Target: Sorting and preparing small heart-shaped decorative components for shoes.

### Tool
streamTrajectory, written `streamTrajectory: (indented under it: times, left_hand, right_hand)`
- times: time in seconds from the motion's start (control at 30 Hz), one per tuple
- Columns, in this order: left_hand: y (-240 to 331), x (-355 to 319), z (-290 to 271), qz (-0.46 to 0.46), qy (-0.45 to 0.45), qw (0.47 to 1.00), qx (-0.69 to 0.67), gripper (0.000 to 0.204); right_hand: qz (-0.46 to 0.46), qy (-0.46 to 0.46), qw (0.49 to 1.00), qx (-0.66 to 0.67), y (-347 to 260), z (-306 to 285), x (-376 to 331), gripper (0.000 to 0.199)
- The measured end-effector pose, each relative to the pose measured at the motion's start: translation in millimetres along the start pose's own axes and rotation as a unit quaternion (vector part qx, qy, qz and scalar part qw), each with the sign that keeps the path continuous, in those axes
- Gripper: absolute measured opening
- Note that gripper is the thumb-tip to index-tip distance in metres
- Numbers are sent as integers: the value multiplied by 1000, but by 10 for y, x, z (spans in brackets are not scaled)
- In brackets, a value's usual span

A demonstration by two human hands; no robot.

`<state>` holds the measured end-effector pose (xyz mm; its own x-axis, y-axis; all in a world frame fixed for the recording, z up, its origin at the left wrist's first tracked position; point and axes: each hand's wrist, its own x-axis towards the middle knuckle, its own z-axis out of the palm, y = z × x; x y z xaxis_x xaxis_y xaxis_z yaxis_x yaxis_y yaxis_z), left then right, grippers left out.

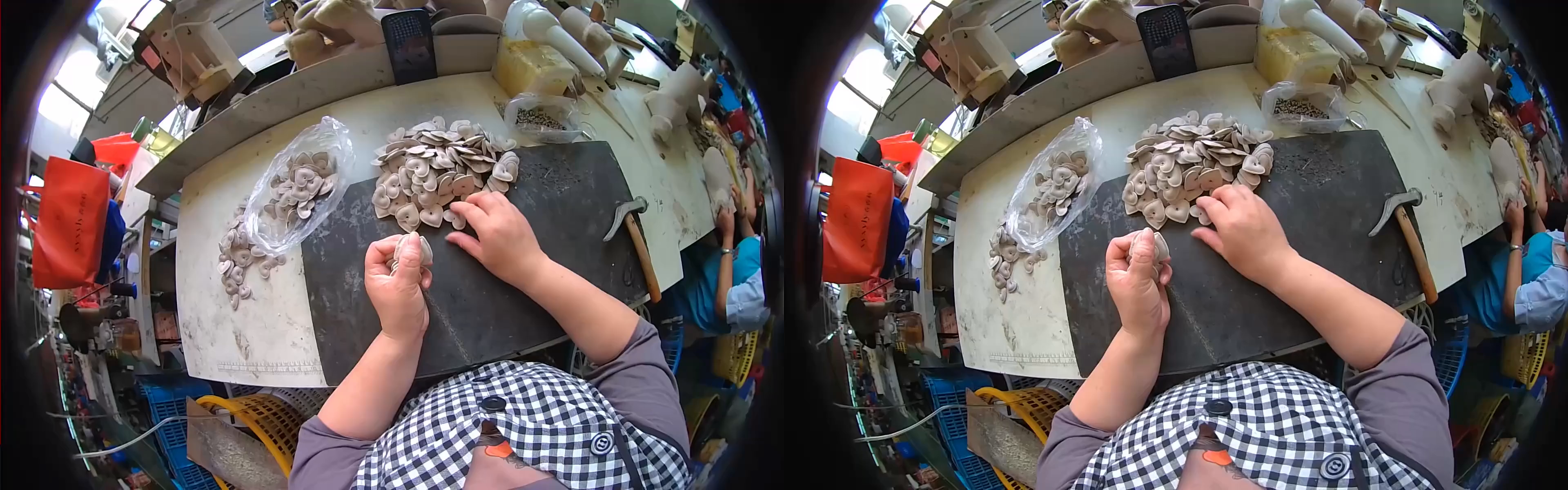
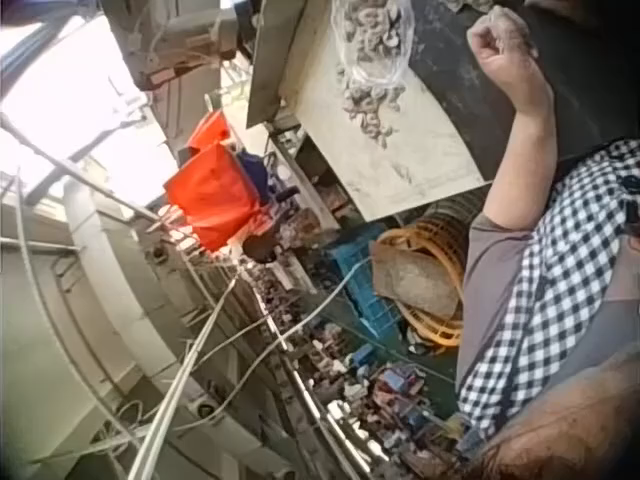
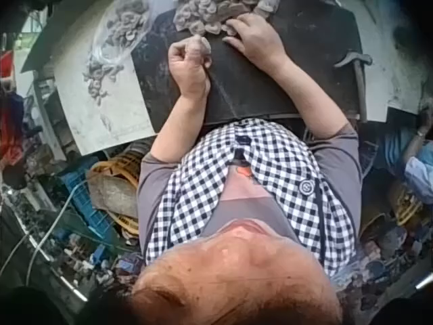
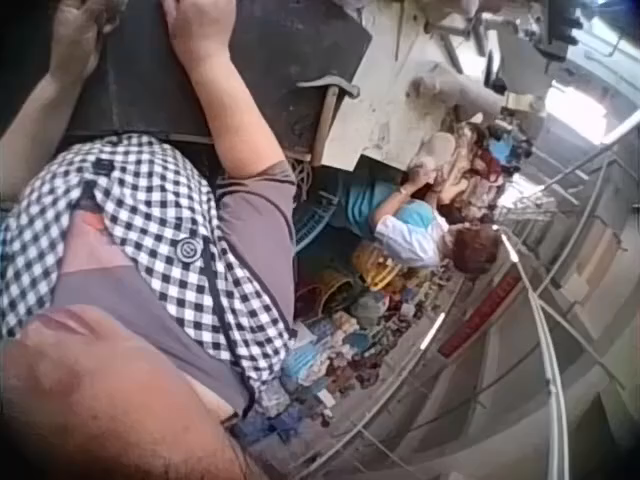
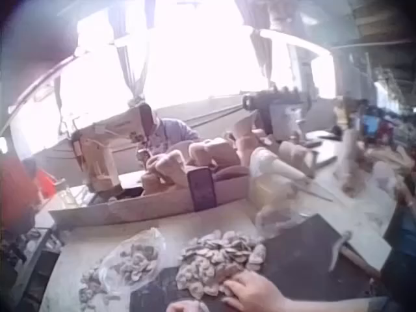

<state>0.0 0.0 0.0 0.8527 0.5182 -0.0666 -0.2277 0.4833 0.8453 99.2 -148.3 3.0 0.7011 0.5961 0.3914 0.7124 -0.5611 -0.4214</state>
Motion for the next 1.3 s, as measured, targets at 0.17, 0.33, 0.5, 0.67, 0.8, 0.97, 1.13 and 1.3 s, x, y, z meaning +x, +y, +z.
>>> streamTrajectory:
  times: [0.17,0.33,0.5,0.67,0.8,0.97,1.13,1.3]
  left_hand:
    - [14,12,-36,6,19,1000,8,15]
    - [15,-3,-25,-4,2,1000,3,13]
    - [7,-3,-27,-22,0,1000,-1,14]
    - [-2,14,-33,-24,10,1000,8,15]
    - [-1,0,-45,-26,-11,999,15,15]
    - [-33,-24,11,-24,-44,999,-4,12]
    - [-61,-9,26,-18,-108,994,-5,13]
    - [-46,-10,-41,-42,-89,995,13,13]
  right_hand:
    - [115,-17,973,198,82,-59,71,26]
    - [340,-61,774,530,147,-320,-46,21]
    - [329,-15,795,510,325,-372,-230,21]
    - [357,29,807,469,516,-567,-371,20]
    - [285,51,936,201,779,-776,-494,18]
    - [131,162,962,-176,824,-940,-468,11]
    - [21,126,990,-59,547,-583,-151,15]
    - [9,98,989,-109,364,-166,24,31]
